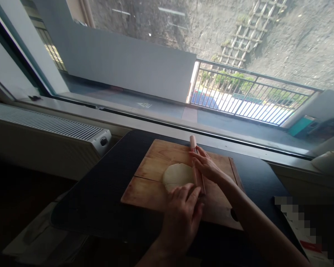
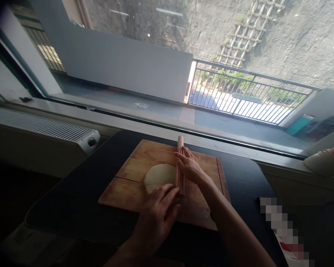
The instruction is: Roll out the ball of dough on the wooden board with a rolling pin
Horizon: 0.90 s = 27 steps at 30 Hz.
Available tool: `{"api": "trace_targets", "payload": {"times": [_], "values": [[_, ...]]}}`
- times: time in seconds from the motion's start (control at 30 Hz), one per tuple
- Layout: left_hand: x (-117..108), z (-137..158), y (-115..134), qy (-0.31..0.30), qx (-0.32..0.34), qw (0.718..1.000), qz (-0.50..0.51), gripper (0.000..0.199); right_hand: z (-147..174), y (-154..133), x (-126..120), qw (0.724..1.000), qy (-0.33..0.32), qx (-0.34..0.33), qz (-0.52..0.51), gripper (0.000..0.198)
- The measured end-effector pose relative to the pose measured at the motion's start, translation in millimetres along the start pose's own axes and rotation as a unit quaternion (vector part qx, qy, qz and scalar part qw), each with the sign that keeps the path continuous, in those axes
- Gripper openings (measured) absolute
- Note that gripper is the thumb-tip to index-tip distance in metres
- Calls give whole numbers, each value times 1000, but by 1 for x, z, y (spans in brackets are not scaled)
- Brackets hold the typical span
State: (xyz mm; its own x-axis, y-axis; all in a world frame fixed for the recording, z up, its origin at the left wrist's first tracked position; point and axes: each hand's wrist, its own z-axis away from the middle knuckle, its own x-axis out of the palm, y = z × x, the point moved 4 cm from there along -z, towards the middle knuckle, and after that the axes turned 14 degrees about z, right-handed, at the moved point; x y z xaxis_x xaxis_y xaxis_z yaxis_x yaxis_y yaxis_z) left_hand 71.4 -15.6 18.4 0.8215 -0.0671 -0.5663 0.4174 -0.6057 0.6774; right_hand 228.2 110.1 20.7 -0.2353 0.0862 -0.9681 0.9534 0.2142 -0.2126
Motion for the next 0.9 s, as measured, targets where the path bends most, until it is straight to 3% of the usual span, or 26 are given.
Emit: {"api": "trace_targets", "payload": {"times": [0.13, 0.27, 0.4, 0.53, 0.63, 0.77, 0.9], "values": [[-6, -8, -7, 38, -47, 998, -29, 38, -34, -41, 11, 998, -38, -21, 49, 39], [-20, -12, -12, 28, -64, 995, -70, 27, -78, -78, 17, 996, -32, -50, 68, 35], [-19, -13, -5, 10, -52, 995, -84, 29, -84, -60, 19, 998, -25, -31, 55, 36], [2, -16, 9, -27, -33, 994, -97, 36, -47, -7, 14, 998, -9, 27, 47, 42], [13, -20, 15, -39, -24, 993, -113, 29, -17, 16, 4, 997, 12, 58, 54, 47], [6, -22, 11, -32, -22, 991, -128, 29, -15, 3, -2, 995, 14, 54, 84, 46], [-17, -24, 1, -11, -34, 987, -159, 35, -50, -41, 8, 996, -8, 13, 93, 36]]}}
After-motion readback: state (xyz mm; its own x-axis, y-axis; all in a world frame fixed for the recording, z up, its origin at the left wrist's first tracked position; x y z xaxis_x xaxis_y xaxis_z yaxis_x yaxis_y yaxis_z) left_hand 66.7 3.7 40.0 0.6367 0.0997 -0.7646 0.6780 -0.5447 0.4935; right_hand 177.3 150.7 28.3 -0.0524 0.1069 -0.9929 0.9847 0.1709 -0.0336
